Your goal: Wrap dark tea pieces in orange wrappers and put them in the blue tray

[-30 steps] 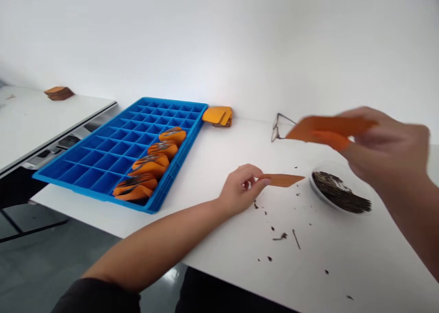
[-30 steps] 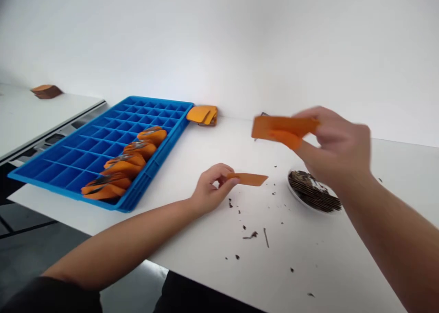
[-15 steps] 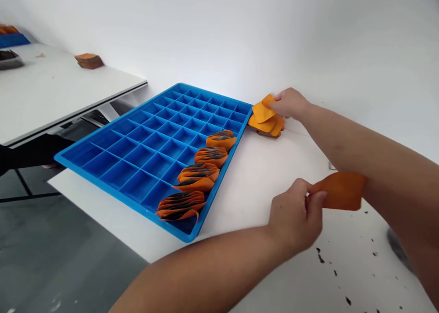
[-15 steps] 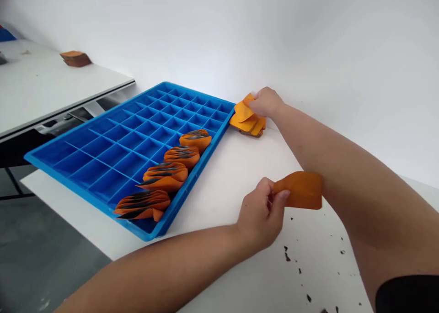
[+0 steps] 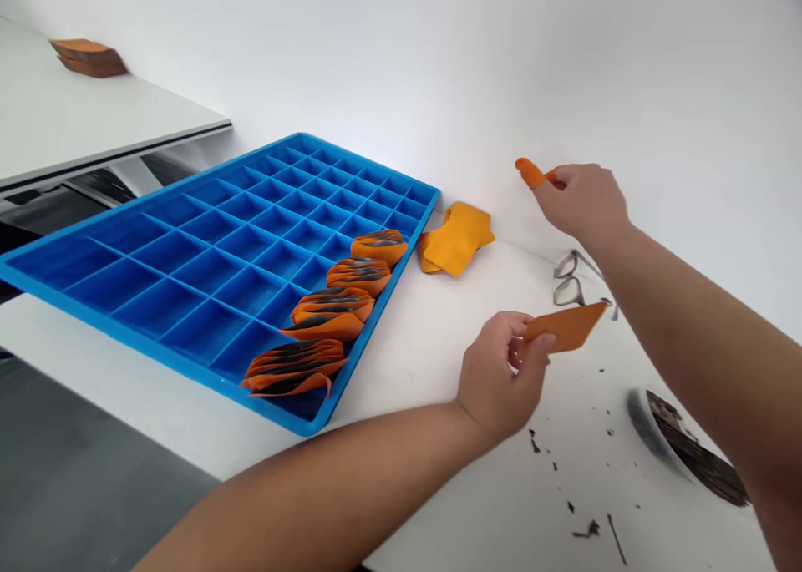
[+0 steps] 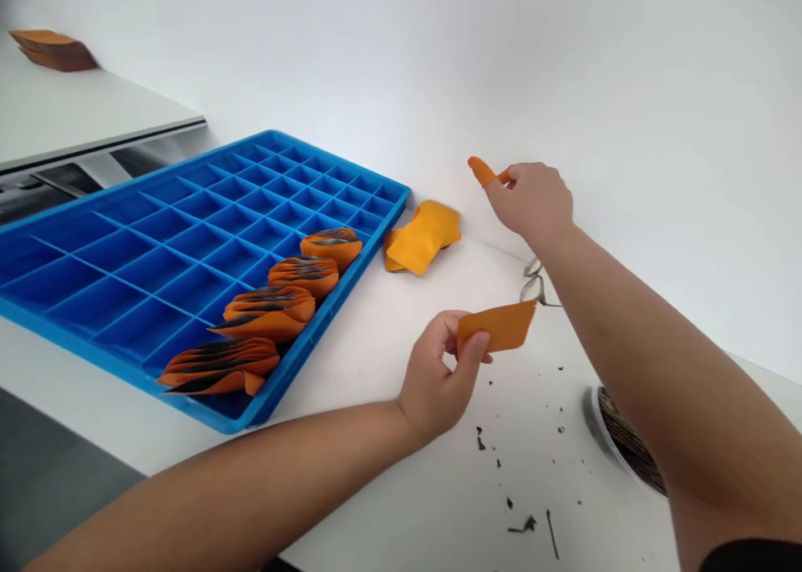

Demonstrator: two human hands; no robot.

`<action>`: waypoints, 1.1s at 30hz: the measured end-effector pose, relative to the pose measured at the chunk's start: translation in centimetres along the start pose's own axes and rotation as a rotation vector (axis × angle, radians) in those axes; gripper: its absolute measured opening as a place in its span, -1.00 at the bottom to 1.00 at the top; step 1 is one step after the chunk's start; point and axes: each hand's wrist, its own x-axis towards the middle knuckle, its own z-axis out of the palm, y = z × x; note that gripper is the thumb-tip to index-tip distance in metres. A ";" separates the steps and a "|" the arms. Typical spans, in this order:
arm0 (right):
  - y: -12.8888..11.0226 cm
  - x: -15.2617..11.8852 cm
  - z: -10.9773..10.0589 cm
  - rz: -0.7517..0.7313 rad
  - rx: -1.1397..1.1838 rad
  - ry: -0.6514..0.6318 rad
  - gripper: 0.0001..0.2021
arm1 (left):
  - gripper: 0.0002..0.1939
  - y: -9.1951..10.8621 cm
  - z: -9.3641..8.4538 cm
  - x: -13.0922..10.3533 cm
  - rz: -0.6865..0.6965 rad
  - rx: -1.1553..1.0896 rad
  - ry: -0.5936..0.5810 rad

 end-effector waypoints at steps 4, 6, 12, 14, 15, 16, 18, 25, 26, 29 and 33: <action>1.5 -5.2 -1.5 -0.080 0.156 0.008 -0.33 | -0.75 -0.1 0.0 0.3 -0.132 0.032 -0.009; 2.2 -7.2 -1.4 -0.112 0.229 -0.030 -0.37 | -0.73 -0.2 -0.1 0.5 -0.156 0.043 -0.010; 6.2 -11.2 -3.0 -0.089 0.620 -0.151 -0.45 | -0.67 -0.2 -0.1 0.9 -0.151 0.021 0.030; 8.2 -12.8 -3.8 -0.112 0.669 -0.203 -0.53 | -0.65 -0.1 -0.1 0.8 -0.145 -0.006 0.017; 9.2 -13.7 -4.0 -0.139 0.648 -0.243 -0.59 | -0.65 -0.1 -0.1 0.8 -0.134 -0.018 -0.001; 10.2 -14.7 -4.0 -0.170 0.621 -0.289 -0.66 | -0.64 -0.1 -0.1 0.6 -0.118 -0.022 -0.027; 11.6 -16.6 -3.7 -0.257 0.612 -0.344 -0.75 | -0.63 -0.1 -0.1 0.4 -0.090 -0.013 -0.101; 13.6 -21.3 -2.0 -0.316 0.720 -0.220 -0.81 | -0.79 -0.1 0.0 -0.3 0.146 0.075 -0.335; 13.8 -21.8 -2.1 -0.334 0.705 -0.195 -0.82 | -0.83 -0.1 0.0 -0.4 0.186 0.086 -0.367; 14.9 -23.4 -2.6 -0.354 0.703 -0.104 -0.84 | -0.81 0.2 0.0 -0.7 0.147 0.149 -0.428; 16.7 -24.9 -2.3 -0.267 0.777 0.024 -0.89 | -0.59 0.6 -0.3 -1.0 0.071 0.216 -0.436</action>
